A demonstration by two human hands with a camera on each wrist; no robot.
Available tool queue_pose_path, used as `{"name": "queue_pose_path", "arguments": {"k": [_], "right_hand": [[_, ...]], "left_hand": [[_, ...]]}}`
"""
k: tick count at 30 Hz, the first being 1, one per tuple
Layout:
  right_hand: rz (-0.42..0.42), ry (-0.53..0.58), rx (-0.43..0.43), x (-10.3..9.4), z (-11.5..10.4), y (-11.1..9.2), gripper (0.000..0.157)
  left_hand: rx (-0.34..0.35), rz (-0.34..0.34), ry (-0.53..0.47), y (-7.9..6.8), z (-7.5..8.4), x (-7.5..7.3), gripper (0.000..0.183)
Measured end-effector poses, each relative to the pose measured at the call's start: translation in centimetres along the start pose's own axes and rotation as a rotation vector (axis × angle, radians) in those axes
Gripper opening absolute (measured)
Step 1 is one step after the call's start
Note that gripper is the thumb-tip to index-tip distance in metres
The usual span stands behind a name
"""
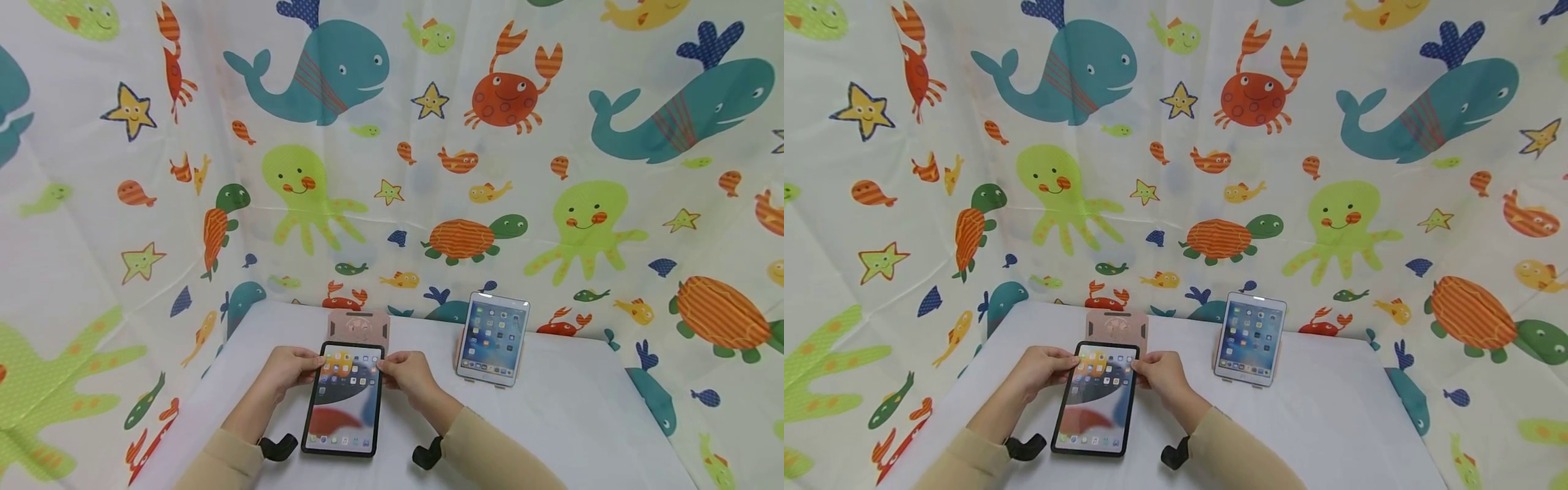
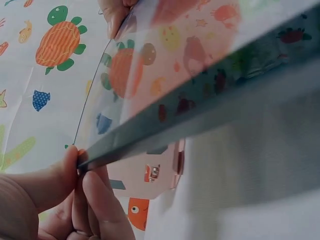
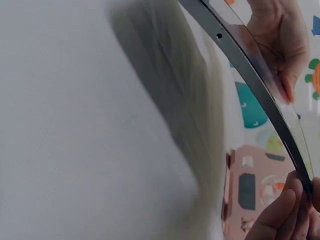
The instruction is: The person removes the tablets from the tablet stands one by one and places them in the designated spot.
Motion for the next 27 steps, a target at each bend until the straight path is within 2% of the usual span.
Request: {"name": "queue_pose_path", "arguments": {"k": [12, 21, 27], "right_hand": [[-0.027, -0.031, 0.026, 0.6, 2.3, -1.0, 0.016], [-0.075, -0.028, 0.023, 1.4, 3.3, -2.2, 0.014], [-0.113, -0.036, 0.028, 1.4, 3.7, -2.1, 0.012]], "left_hand": [[-0.024, 0.002, 0.041, -1.5, -2.1, 0.4, 0.021], [-0.056, -0.043, 0.02, -2.5, -3.7, 0.7, 0.019], [-0.065, -0.042, 0.054, -2.6, -4.0, 0.9, 0.017]]}}
Point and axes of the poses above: each hand's wrist, its own y-axis towards the middle knuckle, its own x-axis out of the palm, z = x × y, the point moved 9 cm from there along y, towards the middle knuckle, and after that the axes turned 6 degrees about x, right-handed, at the moved point
